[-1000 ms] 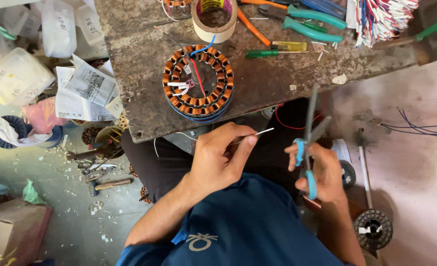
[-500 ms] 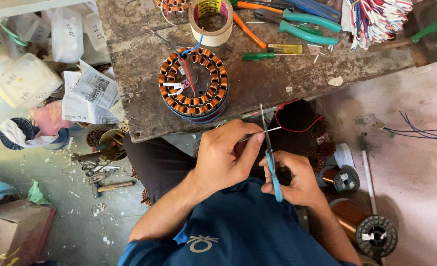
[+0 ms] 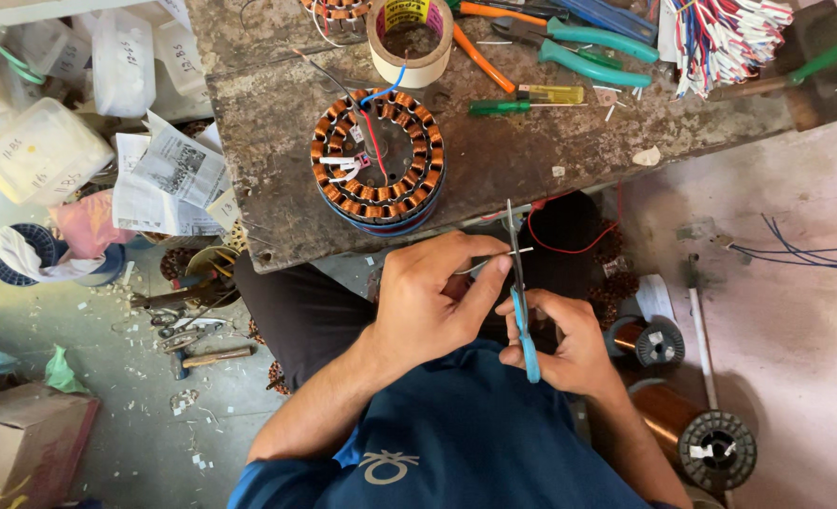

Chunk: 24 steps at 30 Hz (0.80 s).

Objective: The person works on a copper-wound stator, stripping wire ends with scissors, twisting wires together, and securing connections with electrical tape. They handle multiple stator units, moving one aside and picking up another to continue wiring.

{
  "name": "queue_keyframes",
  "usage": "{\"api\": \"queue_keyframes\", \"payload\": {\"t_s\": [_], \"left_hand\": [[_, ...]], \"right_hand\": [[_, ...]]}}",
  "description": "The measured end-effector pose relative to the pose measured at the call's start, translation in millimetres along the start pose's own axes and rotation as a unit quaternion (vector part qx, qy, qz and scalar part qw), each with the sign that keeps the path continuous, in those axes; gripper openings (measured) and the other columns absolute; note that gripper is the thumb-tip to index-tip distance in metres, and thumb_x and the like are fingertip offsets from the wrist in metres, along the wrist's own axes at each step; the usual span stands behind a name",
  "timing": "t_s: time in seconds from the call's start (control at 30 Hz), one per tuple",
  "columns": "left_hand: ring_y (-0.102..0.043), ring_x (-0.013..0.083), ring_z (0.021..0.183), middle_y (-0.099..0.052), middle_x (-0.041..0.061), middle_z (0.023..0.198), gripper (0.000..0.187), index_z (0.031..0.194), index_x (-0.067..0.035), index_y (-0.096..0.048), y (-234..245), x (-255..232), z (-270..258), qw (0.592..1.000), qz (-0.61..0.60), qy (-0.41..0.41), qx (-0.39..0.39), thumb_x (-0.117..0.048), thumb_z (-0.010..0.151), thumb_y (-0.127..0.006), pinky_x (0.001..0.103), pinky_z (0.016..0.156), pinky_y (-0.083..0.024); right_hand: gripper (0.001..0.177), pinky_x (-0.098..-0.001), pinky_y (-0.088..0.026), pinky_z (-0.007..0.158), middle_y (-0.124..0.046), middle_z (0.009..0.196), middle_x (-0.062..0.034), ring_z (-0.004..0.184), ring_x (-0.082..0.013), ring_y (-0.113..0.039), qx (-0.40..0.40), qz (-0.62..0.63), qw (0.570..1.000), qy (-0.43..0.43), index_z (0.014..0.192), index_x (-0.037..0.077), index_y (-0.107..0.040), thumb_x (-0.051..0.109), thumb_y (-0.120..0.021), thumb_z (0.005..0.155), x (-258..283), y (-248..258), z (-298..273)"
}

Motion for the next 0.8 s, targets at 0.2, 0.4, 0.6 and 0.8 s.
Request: {"api": "queue_keyframes", "payload": {"t_s": [0.2,0.4,0.6,0.8], "left_hand": [[-0.056,0.0101,0.049,-0.068,0.004,0.078,0.009,0.100,-0.005,-0.073,2,4,0,1.000,0.011,0.005,-0.017,-0.008,0.093,-0.077,0.027,0.046,-0.040],[-0.059,0.0100,0.051,-0.069,0.004,0.080,0.008,0.099,-0.005,-0.073,3,8,0,1.000,0.015,0.004,-0.026,-0.009,0.093,-0.077,0.027,0.047,-0.042],[-0.061,0.0102,0.051,-0.067,0.004,0.076,0.007,0.099,-0.004,-0.073,2,12,1,0.999,0.006,0.016,-0.028,-0.008,0.094,-0.077,0.026,0.047,-0.042],[-0.061,0.0122,0.053,-0.069,0.005,0.080,0.006,0.098,-0.004,-0.073,3,11,4,1.000,0.011,0.011,-0.021,-0.006,0.093,-0.076,0.027,0.049,-0.044]], "right_hand": [[0.046,-0.0256,-0.051,0.058,-0.068,0.074,-0.0019,0.063,-0.0098,-0.064,-0.002,-0.003,1.000,-0.002,0.112,0.003,-0.069,0.017,-0.091,0.075,2,-2,2],[0.047,-0.0254,-0.051,0.058,-0.067,0.074,-0.0018,0.063,-0.0094,-0.063,0.000,-0.024,1.000,-0.003,0.112,0.002,-0.068,0.015,-0.091,0.074,0,-3,5],[0.046,-0.0252,-0.051,0.059,-0.067,0.075,-0.0018,0.064,-0.0096,-0.063,0.000,-0.015,1.000,-0.007,0.113,0.002,-0.068,0.015,-0.091,0.074,-1,-4,5],[0.044,-0.0251,-0.051,0.058,-0.067,0.073,-0.0013,0.063,-0.0092,-0.063,0.003,-0.011,1.000,-0.013,0.111,0.002,-0.068,0.014,-0.090,0.075,-1,-4,8]]}}
Point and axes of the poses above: each hand's wrist, its own z-axis towards the middle knuckle, its own y-axis out of the back of the hand, x = y × z, the point moved 7 cm from there along z, towards the middle knuckle
